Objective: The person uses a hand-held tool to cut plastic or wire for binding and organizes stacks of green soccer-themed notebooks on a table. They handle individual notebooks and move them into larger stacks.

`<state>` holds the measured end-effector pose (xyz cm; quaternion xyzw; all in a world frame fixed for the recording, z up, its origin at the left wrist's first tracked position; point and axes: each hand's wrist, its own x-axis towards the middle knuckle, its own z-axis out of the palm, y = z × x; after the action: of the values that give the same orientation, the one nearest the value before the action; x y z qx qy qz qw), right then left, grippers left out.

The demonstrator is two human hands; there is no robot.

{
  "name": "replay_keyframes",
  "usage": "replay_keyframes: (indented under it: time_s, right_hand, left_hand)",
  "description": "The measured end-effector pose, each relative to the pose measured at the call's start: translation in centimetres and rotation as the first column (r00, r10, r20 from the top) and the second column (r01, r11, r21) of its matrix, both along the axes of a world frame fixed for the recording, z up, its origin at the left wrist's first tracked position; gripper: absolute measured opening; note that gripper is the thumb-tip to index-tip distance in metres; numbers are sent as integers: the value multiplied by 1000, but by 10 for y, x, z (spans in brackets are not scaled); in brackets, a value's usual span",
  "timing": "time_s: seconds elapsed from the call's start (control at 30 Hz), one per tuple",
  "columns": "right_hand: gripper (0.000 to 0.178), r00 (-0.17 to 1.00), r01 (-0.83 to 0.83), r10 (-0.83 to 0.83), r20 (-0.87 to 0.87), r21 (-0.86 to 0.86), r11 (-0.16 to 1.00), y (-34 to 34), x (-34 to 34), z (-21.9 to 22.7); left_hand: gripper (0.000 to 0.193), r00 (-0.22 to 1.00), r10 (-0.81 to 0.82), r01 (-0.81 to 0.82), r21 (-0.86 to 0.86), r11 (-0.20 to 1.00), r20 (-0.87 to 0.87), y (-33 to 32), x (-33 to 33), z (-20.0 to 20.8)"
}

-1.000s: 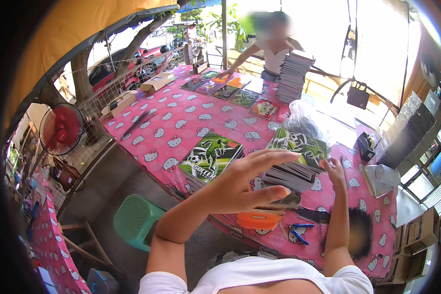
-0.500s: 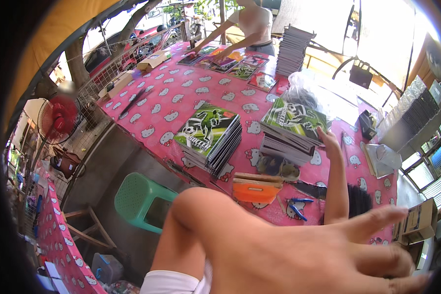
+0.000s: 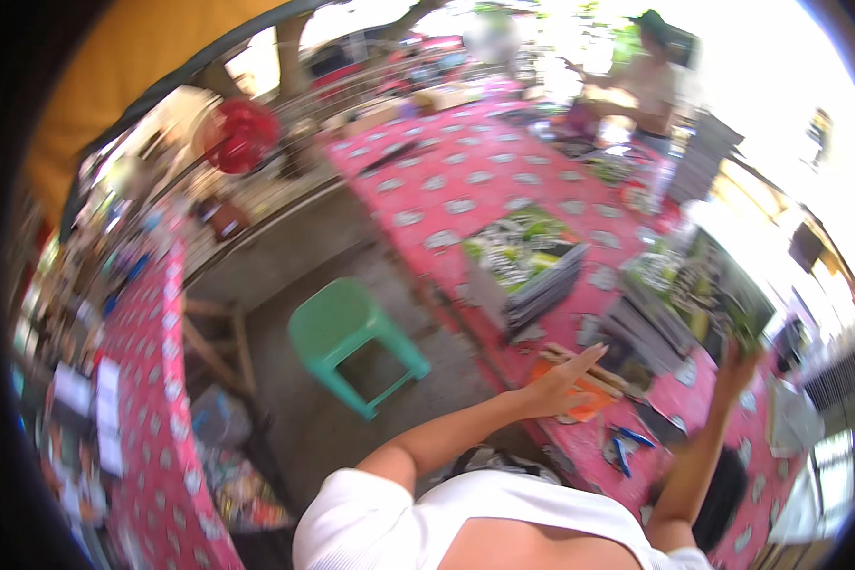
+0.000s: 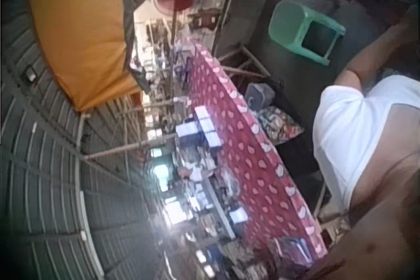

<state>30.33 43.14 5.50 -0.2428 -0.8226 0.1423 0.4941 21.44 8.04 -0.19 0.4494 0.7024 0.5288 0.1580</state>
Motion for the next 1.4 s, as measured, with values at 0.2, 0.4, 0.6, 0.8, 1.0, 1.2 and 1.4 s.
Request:
replay_keyframes:
  time_s: [0.2,0.4,0.6,0.8,1.0,1.2,1.4]
  right_hand:
    - [59,812,-584,492,-315,-457,671,-119,29,-73]
    - [49,687,-630,724,-56,-542,556,-81,43,-169]
    - [50,736,-436,662,142,-648,624,-130,42,-158]
    - [57,662,-627,742,105,-465,625,-136,38,-159]
    - [66,645,-743,649,-403,-531,409,-158,13,-179]
    - [40,838,-455,530,-130,-704,546,-179,37,-114]
    - [18,799,-600,515,-311,-478,641,-164,55,-60]
  left_hand:
    - [42,948,318,-305,304,903,8,-20,-19,45]
    - [21,929,318,-245,330,911,-188,-19,-6,43]
    - [43,935,322,-318,48,947,-149,-23,-15,-3]
    - [112,723,685,-634,306,710,-91,-35,-2,-21]
    - [91,818,559,-568,334,752,132,-13,6,-36]
    - [61,633,412,-688,232,687,656,-1,17,5]
    - [22,826,552,-521,530,669,115,0,53,81]
